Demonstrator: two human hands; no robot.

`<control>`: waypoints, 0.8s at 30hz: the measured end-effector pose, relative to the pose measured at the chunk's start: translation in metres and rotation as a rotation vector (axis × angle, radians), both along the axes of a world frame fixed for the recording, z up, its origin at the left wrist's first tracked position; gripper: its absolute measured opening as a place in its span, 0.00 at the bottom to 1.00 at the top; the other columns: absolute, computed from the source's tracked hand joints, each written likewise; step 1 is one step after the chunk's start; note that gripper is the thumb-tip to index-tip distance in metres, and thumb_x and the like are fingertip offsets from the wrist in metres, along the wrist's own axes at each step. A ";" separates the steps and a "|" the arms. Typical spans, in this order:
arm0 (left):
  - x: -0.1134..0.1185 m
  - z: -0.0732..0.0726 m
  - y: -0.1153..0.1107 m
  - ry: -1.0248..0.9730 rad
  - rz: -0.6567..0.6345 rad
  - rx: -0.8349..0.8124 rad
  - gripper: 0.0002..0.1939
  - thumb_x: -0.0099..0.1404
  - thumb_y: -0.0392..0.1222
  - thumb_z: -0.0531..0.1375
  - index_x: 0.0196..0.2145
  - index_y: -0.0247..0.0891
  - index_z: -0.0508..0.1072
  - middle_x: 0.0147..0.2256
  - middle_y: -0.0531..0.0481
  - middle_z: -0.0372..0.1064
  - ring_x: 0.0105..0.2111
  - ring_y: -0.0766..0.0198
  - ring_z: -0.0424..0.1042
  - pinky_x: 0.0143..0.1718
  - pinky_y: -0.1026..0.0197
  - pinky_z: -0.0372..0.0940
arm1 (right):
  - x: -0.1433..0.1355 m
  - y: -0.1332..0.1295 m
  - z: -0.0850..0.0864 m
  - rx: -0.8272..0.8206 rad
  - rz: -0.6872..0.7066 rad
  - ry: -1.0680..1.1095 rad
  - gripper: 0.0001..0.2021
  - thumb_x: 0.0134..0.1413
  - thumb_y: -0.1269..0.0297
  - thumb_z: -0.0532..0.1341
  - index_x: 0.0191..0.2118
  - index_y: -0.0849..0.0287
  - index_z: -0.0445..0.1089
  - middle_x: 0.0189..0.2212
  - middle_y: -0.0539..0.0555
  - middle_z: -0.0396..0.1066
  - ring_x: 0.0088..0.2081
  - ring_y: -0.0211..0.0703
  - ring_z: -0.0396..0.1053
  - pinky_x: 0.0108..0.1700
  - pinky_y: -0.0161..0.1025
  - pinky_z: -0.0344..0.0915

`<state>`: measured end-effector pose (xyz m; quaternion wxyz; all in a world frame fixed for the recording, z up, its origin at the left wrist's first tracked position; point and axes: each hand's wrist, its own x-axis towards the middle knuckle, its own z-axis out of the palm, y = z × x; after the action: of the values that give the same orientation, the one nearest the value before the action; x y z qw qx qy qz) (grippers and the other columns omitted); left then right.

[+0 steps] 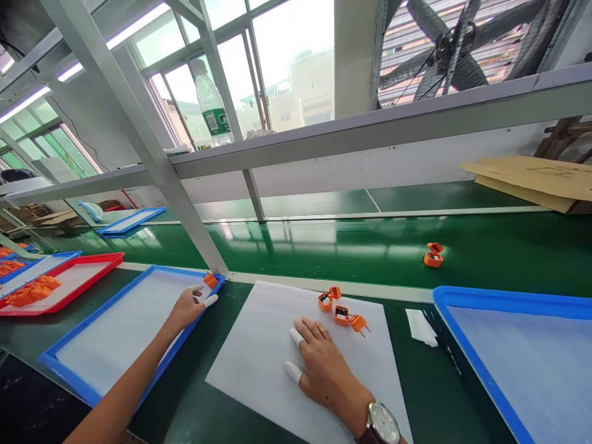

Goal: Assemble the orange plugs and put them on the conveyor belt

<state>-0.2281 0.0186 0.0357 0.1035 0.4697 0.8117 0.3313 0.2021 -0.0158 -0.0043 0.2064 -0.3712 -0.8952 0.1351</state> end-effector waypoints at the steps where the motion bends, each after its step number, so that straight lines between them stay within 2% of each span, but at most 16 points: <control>1: 0.001 -0.001 -0.006 0.053 -0.047 -0.025 0.37 0.49 0.58 0.68 0.52 0.32 0.71 0.44 0.40 0.74 0.39 0.51 0.74 0.42 0.55 0.66 | 0.000 0.001 0.001 -0.010 0.011 0.008 0.27 0.58 0.58 0.63 0.62 0.59 0.66 0.66 0.63 0.60 0.68 0.62 0.54 0.68 0.61 0.52; 4: 0.004 -0.006 -0.020 0.218 -0.195 -0.101 0.25 0.56 0.53 0.64 0.47 0.36 0.75 0.41 0.44 0.73 0.38 0.53 0.73 0.43 0.56 0.65 | 0.000 0.004 0.003 -0.039 0.045 0.012 0.28 0.58 0.58 0.63 0.63 0.60 0.64 0.66 0.63 0.59 0.68 0.61 0.53 0.69 0.61 0.51; 6: 0.006 -0.009 -0.023 0.283 -0.227 -0.121 0.21 0.61 0.49 0.58 0.48 0.36 0.75 0.40 0.44 0.72 0.38 0.54 0.72 0.43 0.56 0.65 | -0.001 0.006 0.004 -0.049 0.056 0.004 0.29 0.59 0.57 0.62 0.64 0.60 0.64 0.66 0.63 0.59 0.68 0.61 0.53 0.69 0.61 0.51; 13: 0.012 -0.009 -0.022 0.357 -0.209 -0.109 0.22 0.63 0.39 0.52 0.53 0.36 0.73 0.41 0.44 0.70 0.39 0.56 0.72 0.46 0.56 0.65 | -0.004 0.006 0.002 -0.028 0.057 -0.019 0.28 0.60 0.57 0.61 0.63 0.63 0.64 0.67 0.64 0.58 0.69 0.61 0.52 0.69 0.60 0.50; 16: 0.013 -0.007 -0.026 0.388 -0.208 -0.105 0.22 0.62 0.38 0.52 0.52 0.37 0.73 0.41 0.45 0.70 0.39 0.55 0.72 0.44 0.57 0.66 | -0.004 0.004 0.002 -0.026 0.048 -0.001 0.28 0.60 0.56 0.61 0.63 0.62 0.64 0.67 0.64 0.59 0.68 0.62 0.53 0.69 0.60 0.50; 18: 0.016 -0.004 -0.026 0.417 -0.203 -0.090 0.23 0.61 0.39 0.53 0.53 0.37 0.73 0.43 0.42 0.70 0.43 0.51 0.72 0.47 0.54 0.66 | -0.003 0.004 0.002 -0.024 0.049 0.011 0.29 0.60 0.55 0.61 0.64 0.62 0.63 0.66 0.64 0.59 0.68 0.62 0.53 0.69 0.60 0.49; 21: 0.031 0.001 -0.019 0.488 -0.215 0.006 0.25 0.62 0.44 0.55 0.55 0.34 0.71 0.52 0.37 0.67 0.55 0.43 0.65 0.55 0.48 0.63 | -0.003 0.003 0.003 -0.007 0.047 0.025 0.30 0.60 0.54 0.62 0.64 0.63 0.63 0.66 0.65 0.59 0.68 0.62 0.53 0.69 0.59 0.49; 22: 0.040 0.003 -0.014 0.494 -0.238 0.048 0.26 0.62 0.46 0.56 0.56 0.34 0.70 0.54 0.36 0.66 0.55 0.43 0.65 0.54 0.48 0.63 | -0.003 0.003 0.003 0.002 0.045 0.027 0.29 0.60 0.54 0.62 0.63 0.63 0.63 0.66 0.65 0.59 0.68 0.62 0.53 0.69 0.59 0.49; 24: 0.069 0.006 -0.002 0.449 -0.327 0.107 0.25 0.64 0.48 0.56 0.57 0.36 0.70 0.54 0.39 0.66 0.48 0.48 0.69 0.48 0.51 0.68 | -0.004 0.003 0.004 0.018 0.045 0.024 0.29 0.60 0.53 0.61 0.62 0.64 0.64 0.65 0.66 0.60 0.67 0.62 0.54 0.68 0.59 0.50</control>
<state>-0.1592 0.0170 0.0417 -0.0518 0.6611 0.7089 0.2404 0.1985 -0.0124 -0.0003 0.2173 -0.3475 -0.9020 0.1359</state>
